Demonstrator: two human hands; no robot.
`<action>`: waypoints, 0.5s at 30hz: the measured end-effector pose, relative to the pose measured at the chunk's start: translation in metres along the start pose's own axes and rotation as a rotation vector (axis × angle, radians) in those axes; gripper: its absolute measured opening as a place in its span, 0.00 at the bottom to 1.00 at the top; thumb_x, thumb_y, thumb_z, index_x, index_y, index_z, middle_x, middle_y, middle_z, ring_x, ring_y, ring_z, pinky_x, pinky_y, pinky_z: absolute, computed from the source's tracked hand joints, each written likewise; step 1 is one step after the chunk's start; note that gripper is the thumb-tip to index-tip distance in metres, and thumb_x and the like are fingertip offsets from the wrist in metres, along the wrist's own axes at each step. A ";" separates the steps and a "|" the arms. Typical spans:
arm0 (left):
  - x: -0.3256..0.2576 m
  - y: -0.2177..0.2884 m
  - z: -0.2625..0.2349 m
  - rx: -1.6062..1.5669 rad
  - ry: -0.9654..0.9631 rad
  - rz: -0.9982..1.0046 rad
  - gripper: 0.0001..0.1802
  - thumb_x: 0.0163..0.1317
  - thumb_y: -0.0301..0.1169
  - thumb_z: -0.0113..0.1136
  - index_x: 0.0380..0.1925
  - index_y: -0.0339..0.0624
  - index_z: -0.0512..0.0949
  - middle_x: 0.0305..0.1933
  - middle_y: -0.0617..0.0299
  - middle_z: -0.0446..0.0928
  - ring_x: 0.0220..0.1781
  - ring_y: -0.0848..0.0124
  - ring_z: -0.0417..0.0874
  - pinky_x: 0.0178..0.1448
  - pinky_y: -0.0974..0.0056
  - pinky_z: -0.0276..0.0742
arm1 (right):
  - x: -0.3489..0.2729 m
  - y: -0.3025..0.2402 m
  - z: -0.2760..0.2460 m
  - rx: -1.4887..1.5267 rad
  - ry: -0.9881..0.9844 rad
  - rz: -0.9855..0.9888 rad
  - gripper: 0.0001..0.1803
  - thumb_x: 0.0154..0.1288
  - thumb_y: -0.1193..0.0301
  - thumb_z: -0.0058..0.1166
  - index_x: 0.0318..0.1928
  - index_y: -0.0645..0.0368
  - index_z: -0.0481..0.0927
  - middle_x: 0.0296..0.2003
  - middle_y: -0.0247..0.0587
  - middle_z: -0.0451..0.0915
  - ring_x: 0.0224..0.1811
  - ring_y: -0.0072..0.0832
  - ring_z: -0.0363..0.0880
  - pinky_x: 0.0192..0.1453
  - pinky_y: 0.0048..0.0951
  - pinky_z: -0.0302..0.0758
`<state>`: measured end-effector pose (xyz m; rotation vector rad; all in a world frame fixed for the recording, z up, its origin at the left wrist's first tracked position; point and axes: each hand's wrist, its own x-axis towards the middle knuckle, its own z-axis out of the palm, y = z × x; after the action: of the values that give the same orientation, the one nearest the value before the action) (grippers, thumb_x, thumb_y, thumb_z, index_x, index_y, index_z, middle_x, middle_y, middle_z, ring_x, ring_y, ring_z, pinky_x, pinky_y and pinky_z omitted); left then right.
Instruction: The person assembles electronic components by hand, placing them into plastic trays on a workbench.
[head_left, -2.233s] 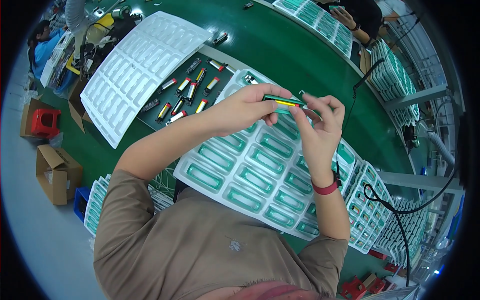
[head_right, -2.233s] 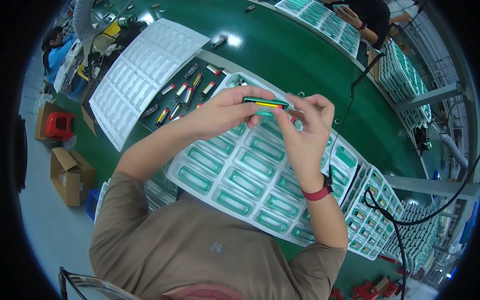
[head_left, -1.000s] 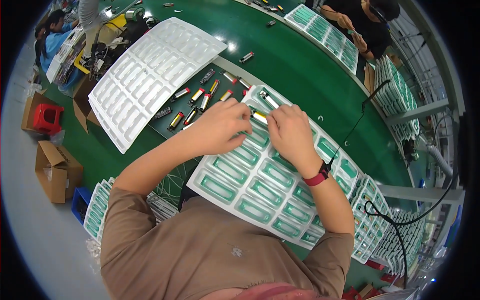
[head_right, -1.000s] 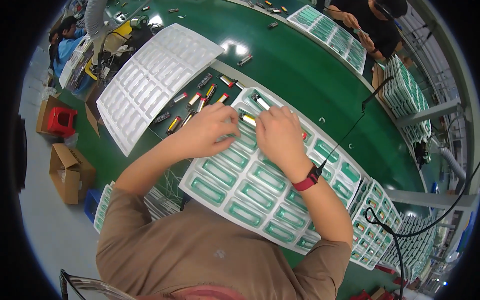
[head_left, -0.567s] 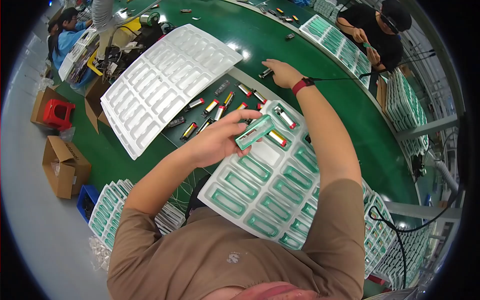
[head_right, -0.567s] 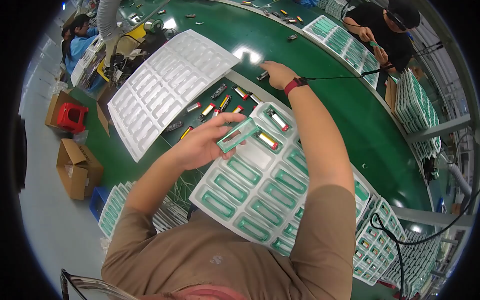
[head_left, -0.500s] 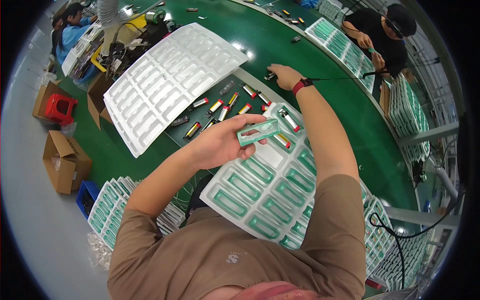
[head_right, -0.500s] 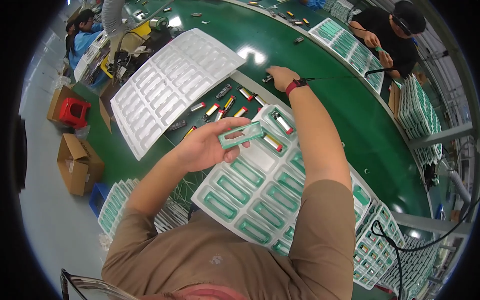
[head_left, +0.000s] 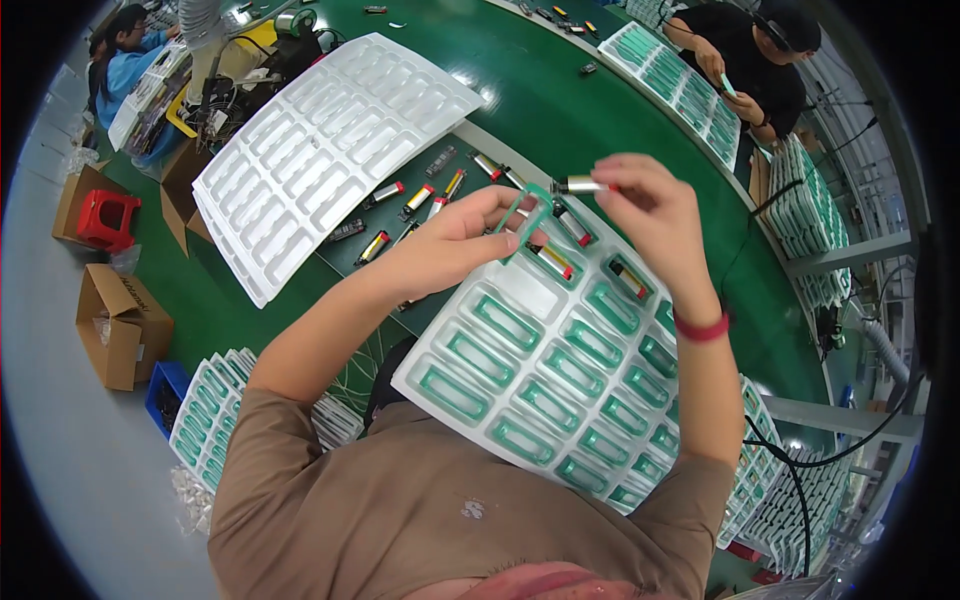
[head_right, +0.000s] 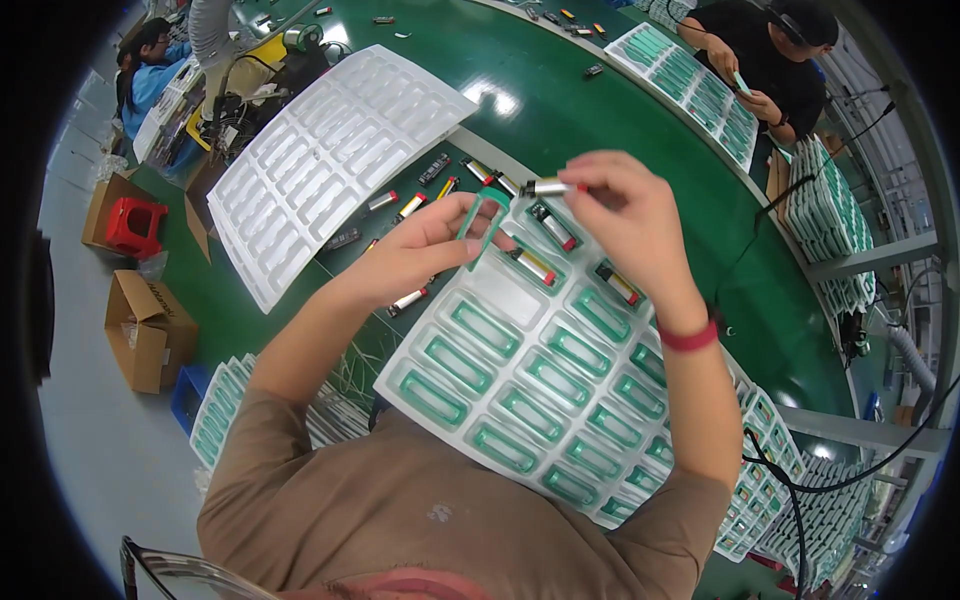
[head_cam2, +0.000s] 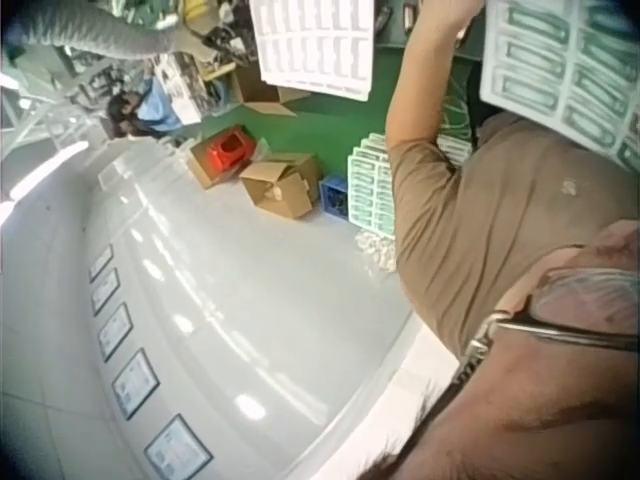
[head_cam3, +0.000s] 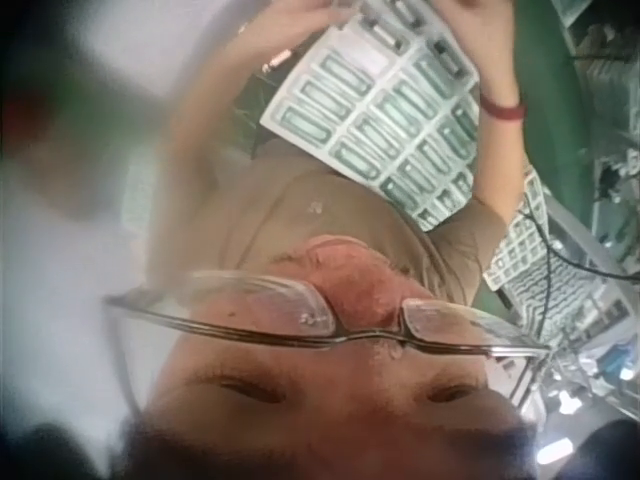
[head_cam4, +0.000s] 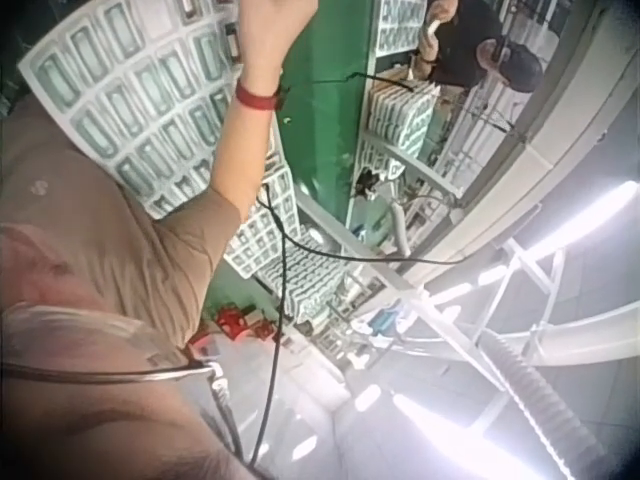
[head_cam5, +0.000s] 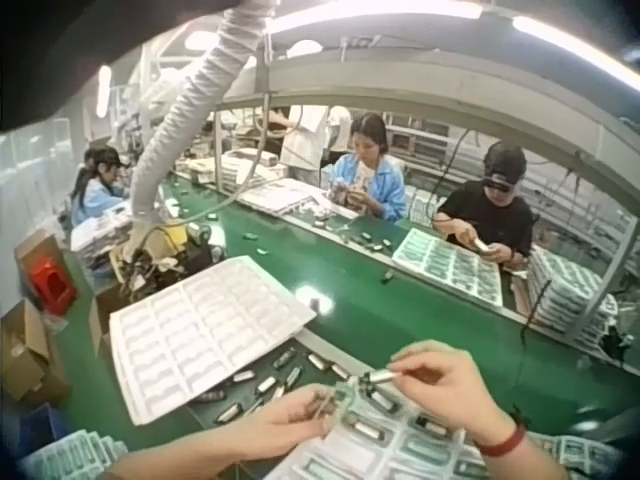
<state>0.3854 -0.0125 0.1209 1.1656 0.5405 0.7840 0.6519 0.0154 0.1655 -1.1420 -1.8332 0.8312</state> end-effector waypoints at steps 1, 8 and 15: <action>0.000 0.001 0.000 0.000 -0.001 -0.001 0.26 0.72 0.25 0.55 0.68 0.41 0.64 0.51 0.60 0.79 0.61 0.74 0.77 0.60 0.64 0.71 | -0.017 -0.010 -0.001 0.082 0.028 0.036 0.10 0.63 0.82 0.63 0.46 0.65 0.87 0.49 0.41 0.83 0.46 0.24 0.84 0.51 0.24 0.82; 0.002 0.004 0.019 -0.004 -0.082 -0.095 0.31 0.66 0.19 0.61 0.67 0.46 0.64 0.43 0.62 0.77 0.47 0.76 0.80 0.43 0.70 0.79 | -0.083 -0.038 0.001 0.105 0.187 -0.049 0.11 0.61 0.86 0.63 0.45 0.68 0.85 0.48 0.45 0.84 0.47 0.26 0.83 0.52 0.26 0.82; 0.006 -0.019 0.016 0.131 0.059 -0.115 0.24 0.69 0.28 0.62 0.64 0.45 0.68 0.40 0.68 0.76 0.40 0.78 0.79 0.37 0.70 0.79 | -0.105 -0.043 0.020 0.093 0.170 -0.100 0.11 0.60 0.85 0.66 0.44 0.66 0.85 0.48 0.48 0.86 0.44 0.28 0.85 0.51 0.29 0.82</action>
<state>0.4062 -0.0213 0.1079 1.2231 0.7102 0.6941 0.6455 -0.0992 0.1626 -1.0221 -1.6801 0.7315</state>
